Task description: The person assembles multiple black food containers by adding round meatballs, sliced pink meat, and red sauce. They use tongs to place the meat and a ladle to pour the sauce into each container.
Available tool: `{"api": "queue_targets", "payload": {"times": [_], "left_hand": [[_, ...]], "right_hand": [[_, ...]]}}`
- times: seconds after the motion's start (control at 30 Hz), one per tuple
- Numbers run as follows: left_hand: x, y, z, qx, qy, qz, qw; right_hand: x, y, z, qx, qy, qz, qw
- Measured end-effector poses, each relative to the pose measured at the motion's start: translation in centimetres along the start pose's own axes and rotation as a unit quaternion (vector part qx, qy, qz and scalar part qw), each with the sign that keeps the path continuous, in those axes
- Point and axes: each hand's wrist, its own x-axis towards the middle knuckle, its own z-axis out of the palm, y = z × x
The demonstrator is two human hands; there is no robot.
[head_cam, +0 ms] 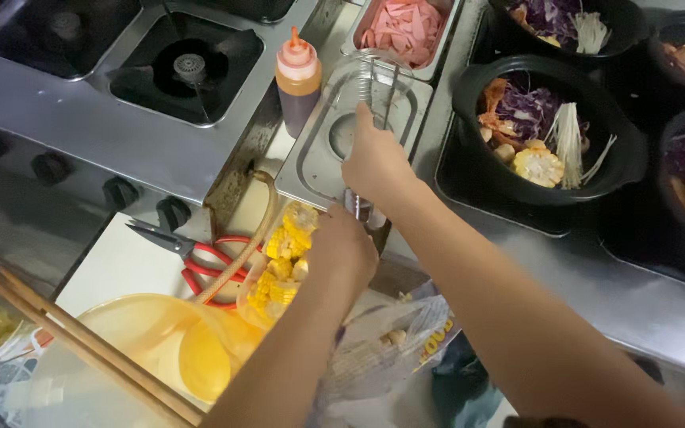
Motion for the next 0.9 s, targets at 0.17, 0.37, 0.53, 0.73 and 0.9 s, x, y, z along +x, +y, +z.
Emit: {"api": "queue_targets", "payload": {"times": [0.17, 0.37, 0.53, 0.73, 0.9], "left_hand": [[2.4, 1.1, -2.9, 0.084, -0.127, -0.010, 0.988], [3.3, 1.9, -3.6, 0.119, -0.159, -0.034, 0.980], [7.5, 2.7, -5.7, 0.147, -0.090, 0.064, 0.983], [19.0, 8.7, -5.0, -0.002, 0.157, 0.194, 0.968], [27.1, 12.6, -1.7, -0.121, 0.216, 0.178, 0.952]], "right_hand": [[0.6, 0.7, 0.3, -0.040, 0.024, -0.043, 0.998], [0.3, -0.6, -1.5, -0.008, 0.040, -0.018, 0.999], [5.5, -0.7, -4.7, 0.273, 0.191, 0.060, 0.941], [15.2, 2.9, -8.3, 0.250, 0.171, 0.145, 0.942], [19.6, 4.8, -8.0, 0.081, 0.033, 0.186, 0.979]]}}
